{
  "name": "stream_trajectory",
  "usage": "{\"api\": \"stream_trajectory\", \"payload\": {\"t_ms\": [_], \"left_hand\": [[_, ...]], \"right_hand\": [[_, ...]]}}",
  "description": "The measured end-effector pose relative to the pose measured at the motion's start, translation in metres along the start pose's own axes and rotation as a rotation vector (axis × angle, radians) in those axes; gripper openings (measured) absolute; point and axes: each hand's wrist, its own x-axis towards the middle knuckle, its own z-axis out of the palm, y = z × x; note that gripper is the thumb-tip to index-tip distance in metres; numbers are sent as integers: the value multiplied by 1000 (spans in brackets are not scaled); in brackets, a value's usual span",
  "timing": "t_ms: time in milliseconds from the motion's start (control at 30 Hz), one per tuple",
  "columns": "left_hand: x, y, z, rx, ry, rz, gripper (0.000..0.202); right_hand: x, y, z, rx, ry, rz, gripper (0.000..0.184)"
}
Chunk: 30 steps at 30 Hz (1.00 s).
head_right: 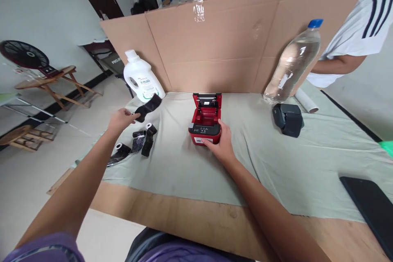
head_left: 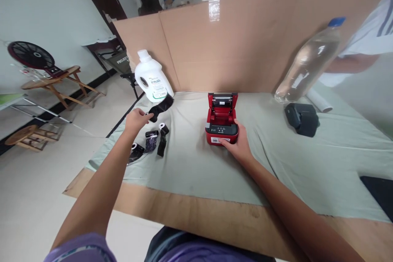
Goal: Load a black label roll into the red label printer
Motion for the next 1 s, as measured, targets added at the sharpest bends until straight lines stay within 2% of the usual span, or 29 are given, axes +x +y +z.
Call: {"api": "stream_trajectory", "payload": {"t_ms": [100, 200, 433, 567, 700, 733, 867, 933, 1000], "left_hand": [[3, -18, -1, 182, -57, -11, 37], [3, -29, -1, 298, -63, -30, 42], [6, -60, 4, 340, -92, -89, 42], [0, -66, 3, 300, -134, -103, 50], [-23, -60, -11, 277, -65, -107, 68], [-32, -59, -14, 305, -80, -122, 69], [-66, -64, -23, 457, -291, -134, 54], [-78, -68, -28, 437, -306, -67, 45], [-89, -66, -38, 349, -264, 10, 42]], "right_hand": [[0, -1, 0, -4, 0, -9, 94], [1, -1, -1, -15, -2, -23, 94], [2, 3, 0, -24, 0, -40, 93], [2, 4, 1, -19, 6, -37, 94], [2, 1, 0, -18, -1, -48, 94], [2, 1, 0, -21, -1, -50, 95], [1, 5, 2, -29, 2, -45, 95], [1, 6, 1, -20, 0, -28, 96], [5, 1, -4, 2, 7, -5, 100]]}}
